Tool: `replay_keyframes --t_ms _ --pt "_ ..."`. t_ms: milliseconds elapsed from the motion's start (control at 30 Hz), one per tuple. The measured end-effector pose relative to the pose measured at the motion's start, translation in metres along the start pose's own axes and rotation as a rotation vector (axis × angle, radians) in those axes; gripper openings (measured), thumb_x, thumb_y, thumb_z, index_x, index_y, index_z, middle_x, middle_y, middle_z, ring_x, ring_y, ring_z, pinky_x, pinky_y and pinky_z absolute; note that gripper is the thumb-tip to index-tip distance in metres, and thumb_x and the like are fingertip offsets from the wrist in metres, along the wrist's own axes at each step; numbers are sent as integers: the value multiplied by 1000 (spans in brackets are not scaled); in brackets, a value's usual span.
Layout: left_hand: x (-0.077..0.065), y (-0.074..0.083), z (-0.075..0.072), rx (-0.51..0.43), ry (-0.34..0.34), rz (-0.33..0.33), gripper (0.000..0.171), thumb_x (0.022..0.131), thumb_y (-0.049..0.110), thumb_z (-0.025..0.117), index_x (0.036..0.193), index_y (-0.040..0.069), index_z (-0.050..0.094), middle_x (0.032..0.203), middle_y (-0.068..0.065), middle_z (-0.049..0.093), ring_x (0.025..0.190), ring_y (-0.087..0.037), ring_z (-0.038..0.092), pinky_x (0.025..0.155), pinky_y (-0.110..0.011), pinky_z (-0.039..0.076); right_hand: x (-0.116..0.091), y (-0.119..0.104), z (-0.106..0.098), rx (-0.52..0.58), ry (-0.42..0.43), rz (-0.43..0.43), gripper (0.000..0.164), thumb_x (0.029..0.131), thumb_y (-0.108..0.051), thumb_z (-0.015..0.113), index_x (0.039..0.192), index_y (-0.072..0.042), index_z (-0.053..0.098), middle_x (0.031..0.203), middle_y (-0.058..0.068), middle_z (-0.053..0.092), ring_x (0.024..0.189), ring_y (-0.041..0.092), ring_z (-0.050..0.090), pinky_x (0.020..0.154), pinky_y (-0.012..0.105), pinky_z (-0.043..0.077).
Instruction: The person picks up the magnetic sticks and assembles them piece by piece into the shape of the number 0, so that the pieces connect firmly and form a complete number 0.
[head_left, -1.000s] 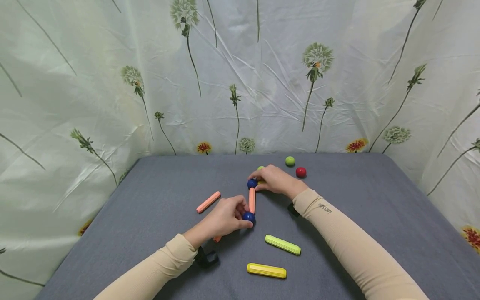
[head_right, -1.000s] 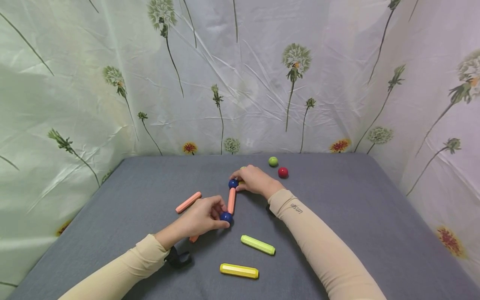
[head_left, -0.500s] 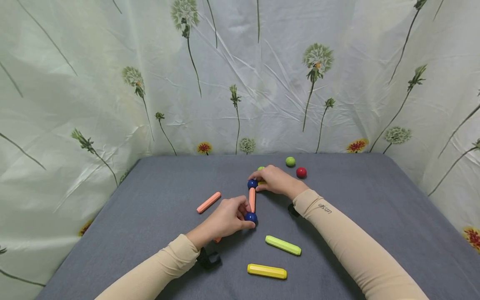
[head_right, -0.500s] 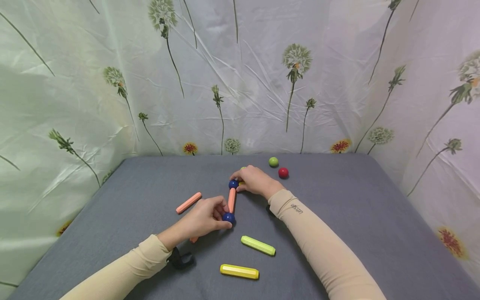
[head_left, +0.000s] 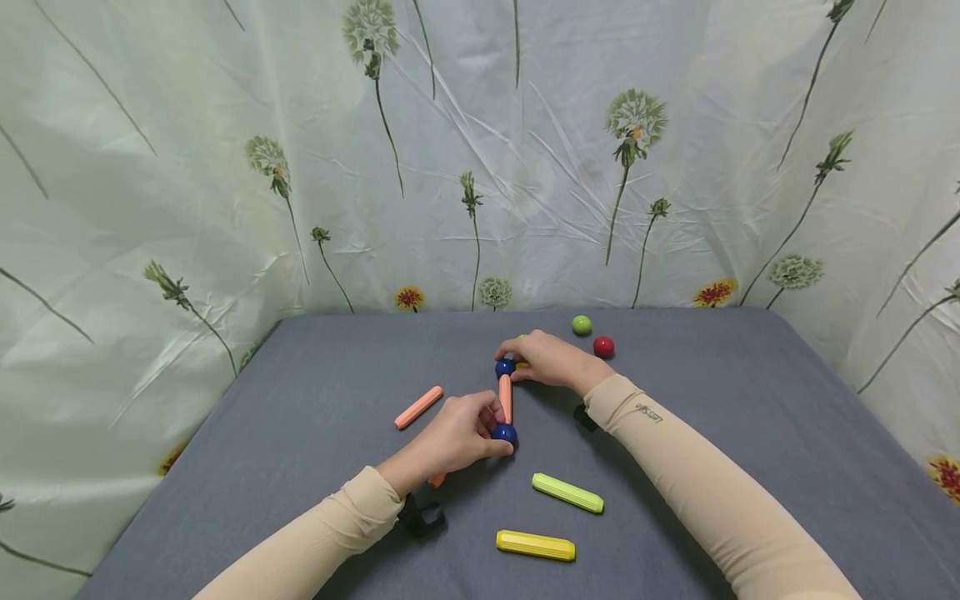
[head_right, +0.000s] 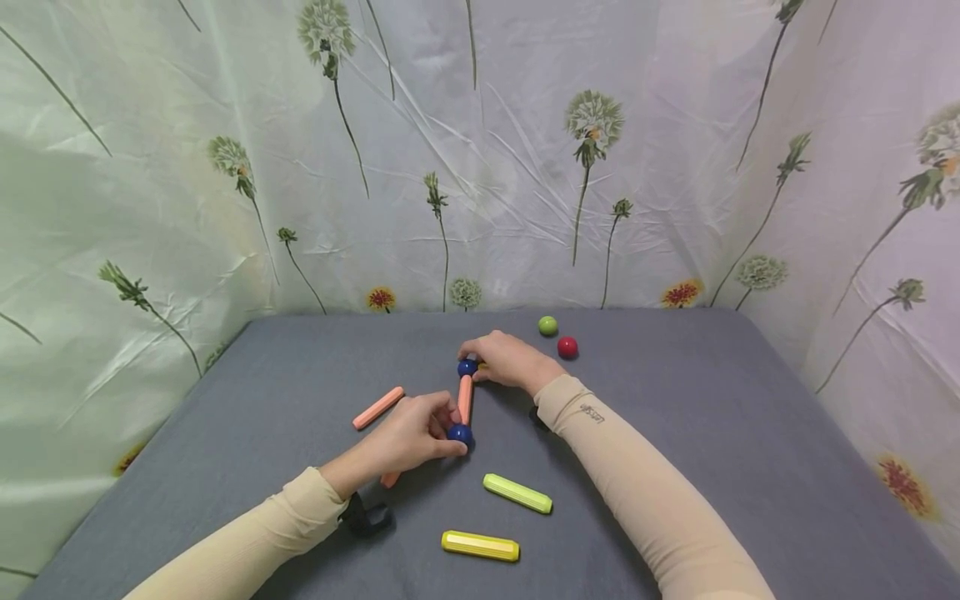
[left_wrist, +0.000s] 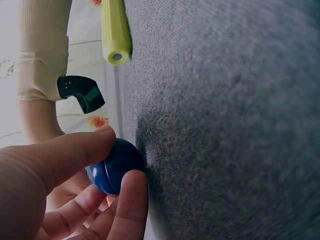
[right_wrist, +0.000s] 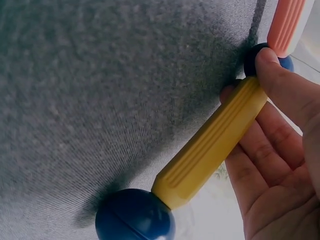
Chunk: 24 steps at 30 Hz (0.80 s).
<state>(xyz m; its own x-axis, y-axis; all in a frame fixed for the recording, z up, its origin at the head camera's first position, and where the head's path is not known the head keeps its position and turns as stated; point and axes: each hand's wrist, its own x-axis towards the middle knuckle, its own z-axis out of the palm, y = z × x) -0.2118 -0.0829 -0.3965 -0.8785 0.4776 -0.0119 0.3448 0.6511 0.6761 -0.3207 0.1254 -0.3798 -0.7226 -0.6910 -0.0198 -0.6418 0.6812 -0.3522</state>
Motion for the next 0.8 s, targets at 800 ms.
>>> replay_keyframes --t_ms 800 --pt "-3 1 -10 20 -13 -9 26 90 17 89 104 13 68 95 0 74 77 -8 69 67 -26 56 3 -1 1 -75 15 -2 38 104 -18 73 140 -8 68 132 13 75 119 29 73 103 45 59"
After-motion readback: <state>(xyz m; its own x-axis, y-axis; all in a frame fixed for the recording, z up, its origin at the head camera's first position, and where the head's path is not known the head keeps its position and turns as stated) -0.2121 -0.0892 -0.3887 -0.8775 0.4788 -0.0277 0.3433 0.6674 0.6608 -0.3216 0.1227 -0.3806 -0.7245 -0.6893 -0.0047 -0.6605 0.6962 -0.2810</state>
